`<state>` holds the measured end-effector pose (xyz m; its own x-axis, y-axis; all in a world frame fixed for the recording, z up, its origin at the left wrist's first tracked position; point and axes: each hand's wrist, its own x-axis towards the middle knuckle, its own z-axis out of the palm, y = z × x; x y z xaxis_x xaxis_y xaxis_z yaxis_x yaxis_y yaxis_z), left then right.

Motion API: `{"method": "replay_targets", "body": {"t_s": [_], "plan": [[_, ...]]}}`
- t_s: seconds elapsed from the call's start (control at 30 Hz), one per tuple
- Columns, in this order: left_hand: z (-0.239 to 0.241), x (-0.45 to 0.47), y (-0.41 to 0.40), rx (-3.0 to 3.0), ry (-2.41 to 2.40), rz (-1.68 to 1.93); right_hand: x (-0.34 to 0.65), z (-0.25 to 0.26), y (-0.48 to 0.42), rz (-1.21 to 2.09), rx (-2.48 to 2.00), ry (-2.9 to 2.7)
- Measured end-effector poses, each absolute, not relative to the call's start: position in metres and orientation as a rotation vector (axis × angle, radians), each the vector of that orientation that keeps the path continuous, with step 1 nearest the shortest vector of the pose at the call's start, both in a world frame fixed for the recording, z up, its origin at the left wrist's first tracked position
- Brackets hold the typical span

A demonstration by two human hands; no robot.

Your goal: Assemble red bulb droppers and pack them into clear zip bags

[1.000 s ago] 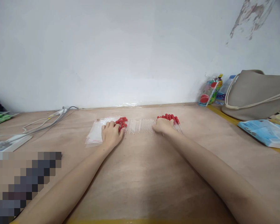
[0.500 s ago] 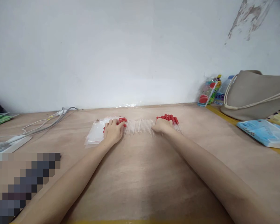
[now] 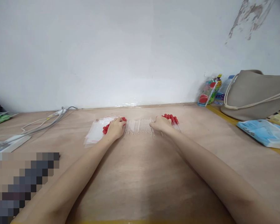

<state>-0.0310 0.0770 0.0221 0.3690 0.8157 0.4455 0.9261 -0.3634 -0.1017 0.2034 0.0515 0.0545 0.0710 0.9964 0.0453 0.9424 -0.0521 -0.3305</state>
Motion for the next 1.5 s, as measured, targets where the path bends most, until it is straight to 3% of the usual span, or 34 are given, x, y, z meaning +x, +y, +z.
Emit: {"method": "replay_targets", "body": {"t_s": [0.27, 0.43, 0.67, 1.3, 1.5], "plan": [[0.024, -0.025, 0.082, -2.275, -1.545, -0.481, 0.212, 0.039, 0.006, -0.203, -1.606, -2.145], [0.020, -0.013, 0.037, -2.475, -1.380, -0.950, 0.239, 0.018, -0.013, -0.253, -1.170, -2.233], [0.015, 0.000, -0.030, -2.885, -1.255, -0.885, 0.250, -0.004, -0.014, -0.158, -0.966, -2.297], [0.004, 0.017, -0.023, -3.003, -1.518, -1.363, 0.236, 0.000, -0.024, 0.038, -0.868, -2.279], [-0.003, 0.015, -0.022, -3.090, -1.553, -1.356, 0.240, 0.003, -0.020, 0.043, -0.853, -2.342]]}}
